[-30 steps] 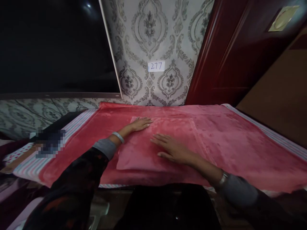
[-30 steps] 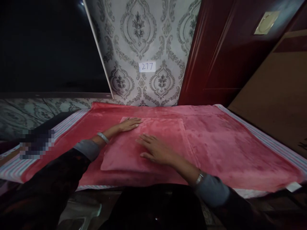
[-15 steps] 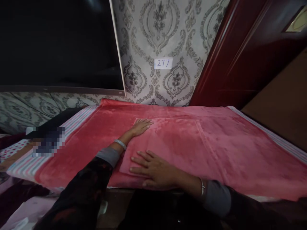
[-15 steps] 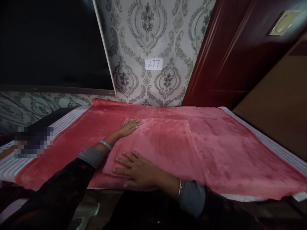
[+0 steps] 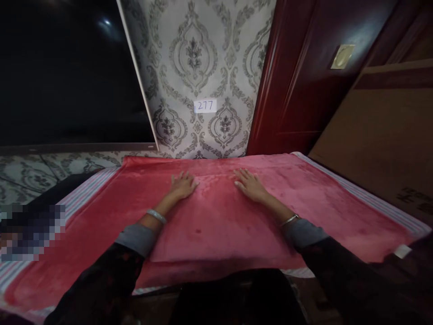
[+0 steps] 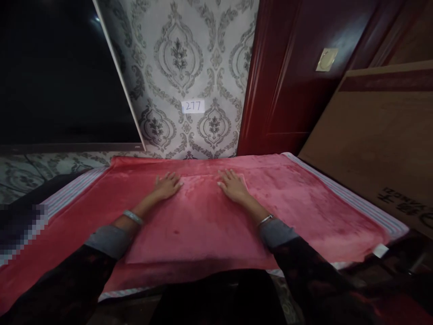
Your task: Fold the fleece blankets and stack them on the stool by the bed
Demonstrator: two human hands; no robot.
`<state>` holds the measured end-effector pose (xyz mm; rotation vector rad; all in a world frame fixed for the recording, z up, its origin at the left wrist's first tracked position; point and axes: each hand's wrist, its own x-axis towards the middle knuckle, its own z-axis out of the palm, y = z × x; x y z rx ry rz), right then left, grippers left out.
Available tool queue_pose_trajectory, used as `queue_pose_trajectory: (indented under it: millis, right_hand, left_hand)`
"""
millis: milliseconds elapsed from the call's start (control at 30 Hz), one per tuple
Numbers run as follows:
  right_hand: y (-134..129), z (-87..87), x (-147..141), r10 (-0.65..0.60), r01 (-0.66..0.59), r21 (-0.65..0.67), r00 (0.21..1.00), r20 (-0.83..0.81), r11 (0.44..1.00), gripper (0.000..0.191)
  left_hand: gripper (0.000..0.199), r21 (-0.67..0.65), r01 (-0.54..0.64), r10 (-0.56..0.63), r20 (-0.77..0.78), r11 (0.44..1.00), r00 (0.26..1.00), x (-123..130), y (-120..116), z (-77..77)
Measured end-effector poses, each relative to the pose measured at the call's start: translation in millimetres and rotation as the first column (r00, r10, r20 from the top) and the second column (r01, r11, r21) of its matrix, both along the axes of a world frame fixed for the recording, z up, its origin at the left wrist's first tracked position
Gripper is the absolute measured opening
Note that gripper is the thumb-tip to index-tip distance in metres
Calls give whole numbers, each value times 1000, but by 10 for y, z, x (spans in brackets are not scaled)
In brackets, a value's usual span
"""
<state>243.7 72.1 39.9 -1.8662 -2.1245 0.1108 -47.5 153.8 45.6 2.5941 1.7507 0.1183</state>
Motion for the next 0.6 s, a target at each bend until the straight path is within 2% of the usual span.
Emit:
queue_pose_trajectory:
  millis: [67,167,267,433,600]
  right_hand:
    - [120,-145,139,-96,99,-32,993,64,995,56]
    - [151,-401,203,-99,100,-6,990,103,995,54]
    - [139,-581,224,-104,99,57,991,87,993,53]
    - [147,-656,295,-218,220,147,975,-31,964,55]
    - [119,-637,348,-405,437,141,890,-208,888,62]
  left_hand:
    - [59,31,18,-17,-7,999,1000,75,-54,-108]
    - [59,48,-28,29,-7,998,1000,101,-68,-256]
    - [58,31,-138,137,39,990,990,41,-11,-299]
    - [50,18,-283,272,221,959,936,-96,50,-262]
    - [42,-26,-258,254,290,966,923,-170,-28,-199]
